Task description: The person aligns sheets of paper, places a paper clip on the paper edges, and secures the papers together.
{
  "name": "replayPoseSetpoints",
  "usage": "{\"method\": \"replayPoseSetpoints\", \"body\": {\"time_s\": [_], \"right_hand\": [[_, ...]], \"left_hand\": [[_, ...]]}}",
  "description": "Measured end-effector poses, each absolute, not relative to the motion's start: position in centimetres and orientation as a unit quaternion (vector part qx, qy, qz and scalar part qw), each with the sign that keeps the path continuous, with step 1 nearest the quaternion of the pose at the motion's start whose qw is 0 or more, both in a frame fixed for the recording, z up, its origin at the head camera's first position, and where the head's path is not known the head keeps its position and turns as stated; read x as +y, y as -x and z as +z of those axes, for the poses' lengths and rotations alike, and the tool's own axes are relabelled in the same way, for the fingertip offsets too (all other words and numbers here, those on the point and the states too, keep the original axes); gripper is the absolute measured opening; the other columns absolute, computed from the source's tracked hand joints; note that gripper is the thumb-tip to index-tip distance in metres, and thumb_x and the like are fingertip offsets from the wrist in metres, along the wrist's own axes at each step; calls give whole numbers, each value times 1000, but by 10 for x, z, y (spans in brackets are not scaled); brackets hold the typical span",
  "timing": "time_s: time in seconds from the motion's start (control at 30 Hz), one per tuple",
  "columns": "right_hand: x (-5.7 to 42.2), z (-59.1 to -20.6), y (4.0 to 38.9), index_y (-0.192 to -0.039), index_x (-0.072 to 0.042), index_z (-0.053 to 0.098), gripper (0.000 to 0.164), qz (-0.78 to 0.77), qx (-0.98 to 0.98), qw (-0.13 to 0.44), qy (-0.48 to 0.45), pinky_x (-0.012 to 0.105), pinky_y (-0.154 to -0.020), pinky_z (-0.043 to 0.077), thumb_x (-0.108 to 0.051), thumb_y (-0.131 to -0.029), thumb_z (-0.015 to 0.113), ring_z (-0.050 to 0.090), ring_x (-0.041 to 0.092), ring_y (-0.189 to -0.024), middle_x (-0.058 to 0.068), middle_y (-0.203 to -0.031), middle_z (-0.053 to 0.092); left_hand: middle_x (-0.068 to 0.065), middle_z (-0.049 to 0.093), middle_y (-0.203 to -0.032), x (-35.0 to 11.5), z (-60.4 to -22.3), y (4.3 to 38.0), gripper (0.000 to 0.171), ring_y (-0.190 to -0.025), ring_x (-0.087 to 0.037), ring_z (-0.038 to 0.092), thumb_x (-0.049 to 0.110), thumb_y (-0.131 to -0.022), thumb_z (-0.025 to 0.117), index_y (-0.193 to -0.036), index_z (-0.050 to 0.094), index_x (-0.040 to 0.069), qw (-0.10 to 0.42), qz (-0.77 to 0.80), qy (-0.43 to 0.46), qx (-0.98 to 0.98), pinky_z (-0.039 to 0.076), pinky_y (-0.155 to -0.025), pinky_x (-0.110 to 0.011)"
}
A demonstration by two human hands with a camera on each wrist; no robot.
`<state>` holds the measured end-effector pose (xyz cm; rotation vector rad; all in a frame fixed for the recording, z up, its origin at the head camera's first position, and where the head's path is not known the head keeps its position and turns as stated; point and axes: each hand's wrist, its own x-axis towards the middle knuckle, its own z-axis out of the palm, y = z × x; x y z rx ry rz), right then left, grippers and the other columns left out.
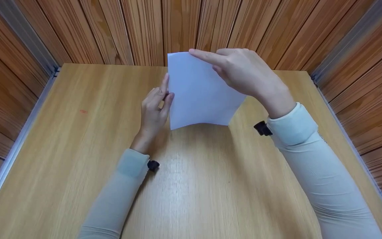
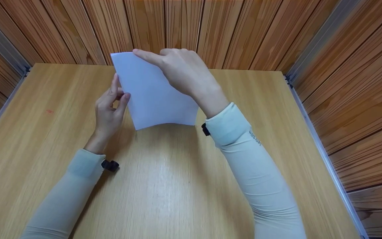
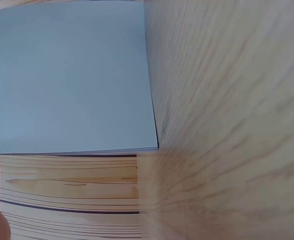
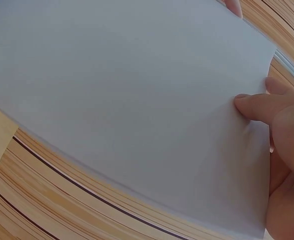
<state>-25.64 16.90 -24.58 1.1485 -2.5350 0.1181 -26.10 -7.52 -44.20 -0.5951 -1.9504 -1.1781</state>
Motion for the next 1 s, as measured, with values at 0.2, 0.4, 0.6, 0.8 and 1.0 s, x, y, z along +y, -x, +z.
{"method": "replayPoseSetpoints", "body": {"time_s": [0.2, 0.4, 0.6, 0.8, 1.0], "right_hand": [[174, -246, 255, -160, -33, 50, 63, 42, -899, 174, -399, 47, -73, 61, -2, -107, 61, 66, 30, -73, 15, -94, 74], [181, -245, 255, -160, -32, 50, 65, 43, -899, 174, -400, 50, -77, 62, 0, -105, 62, 71, 33, -80, 17, -105, 77], [190, -245, 254, -160, -32, 50, 66, 42, -902, 175, -392, 50, -78, 62, 1, -105, 62, 70, 33, -78, 18, -104, 76], [196, -245, 254, -160, -32, 49, 67, 43, -904, 174, -387, 50, -77, 62, 2, -104, 63, 69, 34, -79, 18, -103, 76], [202, -246, 254, -160, -30, 50, 65, 45, -904, 175, -387, 52, -81, 62, 0, -105, 64, 74, 37, -86, 19, -111, 77]], "left_hand": [[-12, 71, -95, -75, -442, 260, 49, -84, -23, 64, 7, -104, 68, -150, 54, -5, 387, -473, 236, -755, 55, -81, -25], [-12, 68, -88, -74, -443, 262, 48, -80, -24, 61, 4, -103, 68, -148, 56, -6, 400, -477, 241, -745, 51, -77, -25], [-11, 65, -86, -73, -442, 263, 47, -79, -24, 59, 5, -103, 68, -148, 56, -6, 404, -476, 246, -741, 49, -76, -26], [-10, 66, -85, -72, -443, 262, 48, -79, -24, 59, 6, -103, 68, -148, 56, -5, 404, -476, 244, -742, 50, -76, -24], [-10, 66, -86, -73, -442, 263, 48, -79, -24, 59, 6, -103, 68, -148, 56, -5, 404, -475, 244, -743, 50, -76, -24]]}}
